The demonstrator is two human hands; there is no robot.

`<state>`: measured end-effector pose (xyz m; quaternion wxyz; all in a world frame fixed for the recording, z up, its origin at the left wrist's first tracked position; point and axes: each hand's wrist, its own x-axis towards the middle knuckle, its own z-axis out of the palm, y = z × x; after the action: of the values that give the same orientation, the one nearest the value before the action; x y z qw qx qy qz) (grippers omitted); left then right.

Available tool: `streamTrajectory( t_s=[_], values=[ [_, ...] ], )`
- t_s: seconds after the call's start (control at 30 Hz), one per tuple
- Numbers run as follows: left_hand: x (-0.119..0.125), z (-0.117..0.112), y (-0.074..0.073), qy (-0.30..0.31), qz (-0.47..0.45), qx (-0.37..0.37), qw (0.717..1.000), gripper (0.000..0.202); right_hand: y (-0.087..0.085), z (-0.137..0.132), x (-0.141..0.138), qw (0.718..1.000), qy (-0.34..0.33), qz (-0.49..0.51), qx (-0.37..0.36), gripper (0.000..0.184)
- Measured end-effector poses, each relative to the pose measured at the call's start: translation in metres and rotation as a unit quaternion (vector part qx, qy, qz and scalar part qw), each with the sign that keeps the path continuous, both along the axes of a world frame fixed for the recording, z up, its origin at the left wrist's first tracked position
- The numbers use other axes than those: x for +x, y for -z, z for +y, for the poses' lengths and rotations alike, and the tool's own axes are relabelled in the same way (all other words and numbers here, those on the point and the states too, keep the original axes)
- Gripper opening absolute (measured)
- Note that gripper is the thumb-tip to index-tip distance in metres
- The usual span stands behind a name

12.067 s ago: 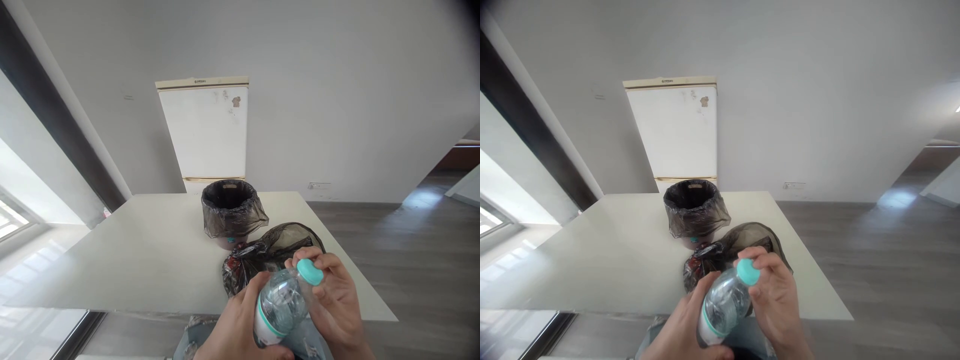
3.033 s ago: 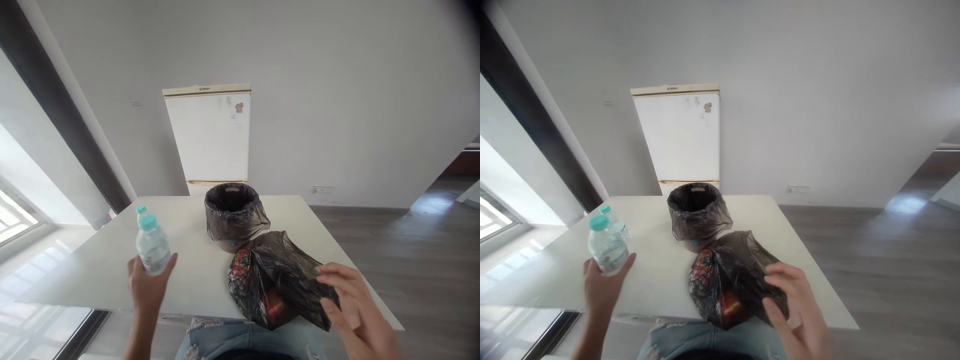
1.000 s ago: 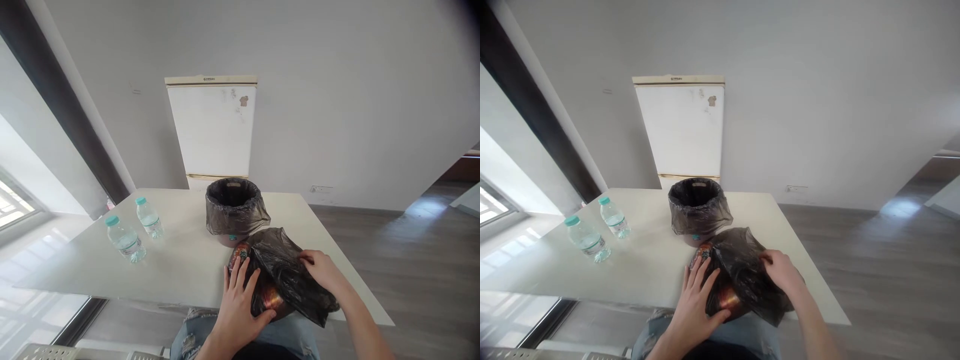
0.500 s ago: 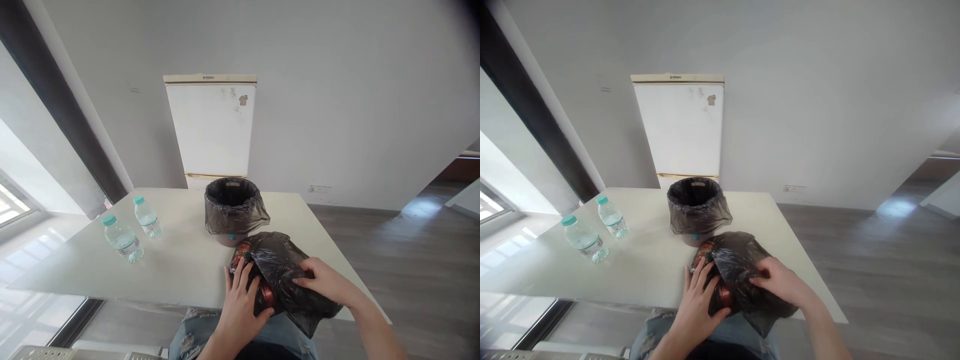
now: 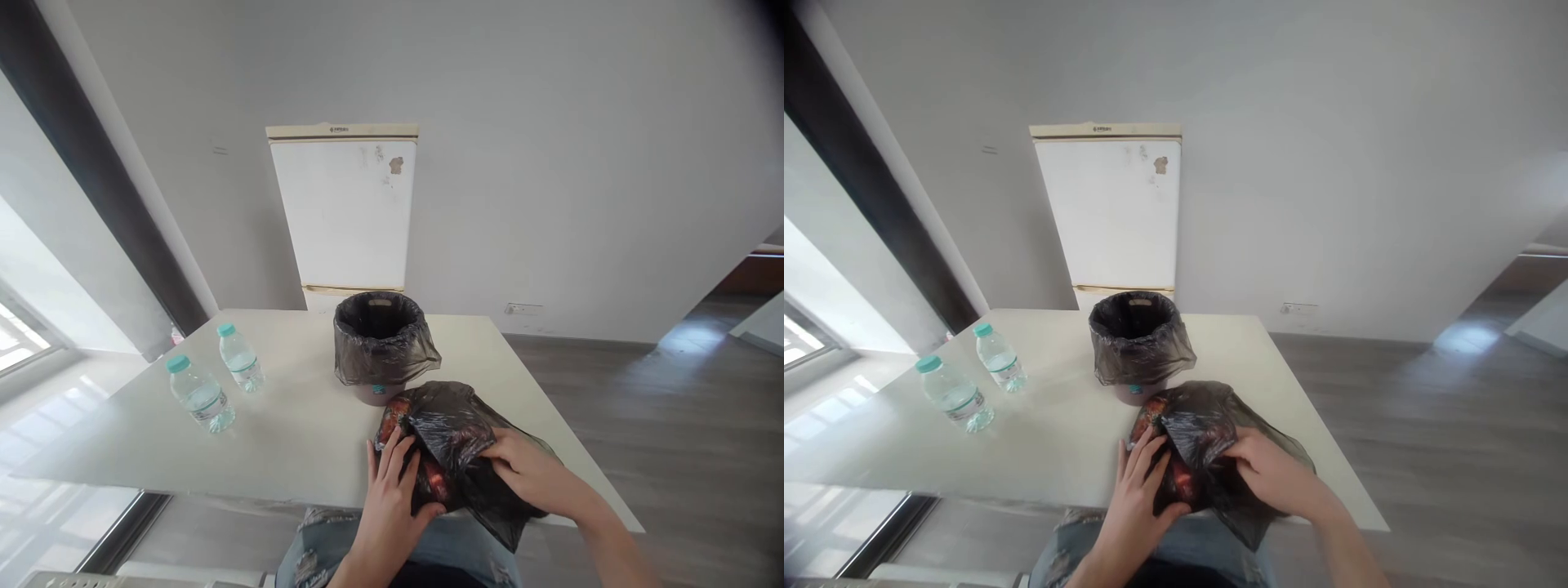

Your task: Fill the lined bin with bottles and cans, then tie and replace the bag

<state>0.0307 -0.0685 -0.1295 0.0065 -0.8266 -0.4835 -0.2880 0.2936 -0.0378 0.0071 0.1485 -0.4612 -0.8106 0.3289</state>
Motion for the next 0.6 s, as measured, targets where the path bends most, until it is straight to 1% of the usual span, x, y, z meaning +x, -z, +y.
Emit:
streamTrajectory(
  t_s=[0.1, 0.17, 0.23, 0.27, 0.33, 0.4, 0.5, 0.53, 0.6],
  values=[
    [-0.002, -0.001, 0.001, 0.003, 0.001, 0.003, 1.0, 0.062, 0.01, 0.003, -0.002, 0.993, 0.121, 0.0, 0.017, 0.022],
    [-0.003, -0.001, 0.002, 0.007, -0.001, 0.008, 1.0, 0.059, 0.019, 0.005, -0.003, 0.986, 0.163, -0.011, 0.019, 0.023],
    [-0.004, 0.0, 0.002, 0.013, -0.007, 0.014, 1.0, 0.055, 0.026, 0.006, -0.003, 0.986, 0.166, -0.01, 0.022, 0.018],
    [-0.005, 0.0, 0.002, 0.015, -0.014, 0.017, 1.0, 0.049, 0.028, 0.006, -0.003, 0.987, 0.159, -0.005, 0.025, 0.013],
    [-0.005, -0.001, 0.002, 0.017, -0.028, 0.021, 0.999, 0.029, 0.03, 0.004, -0.003, 0.99, 0.136, 0.006, 0.025, 0.006],
    [-0.004, -0.002, 0.002, 0.015, -0.038, 0.023, 0.999, 0.01, 0.029, 0.001, -0.004, 0.994, 0.102, 0.019, 0.024, 0.011],
    [-0.001, -0.005, 0.002, 0.005, -0.044, 0.016, 0.999, 0.007, 0.024, -0.004, -0.005, 0.997, 0.06, 0.046, 0.032, 0.017],
    [-0.001, -0.005, 0.002, 0.003, -0.044, 0.012, 0.999, 0.007, 0.023, -0.005, -0.005, 0.996, 0.061, 0.057, 0.035, 0.021],
    [0.0, -0.005, 0.002, 0.004, -0.045, 0.007, 0.999, 0.007, 0.025, -0.006, -0.004, 0.992, 0.095, 0.065, 0.04, 0.032]
  ],
)
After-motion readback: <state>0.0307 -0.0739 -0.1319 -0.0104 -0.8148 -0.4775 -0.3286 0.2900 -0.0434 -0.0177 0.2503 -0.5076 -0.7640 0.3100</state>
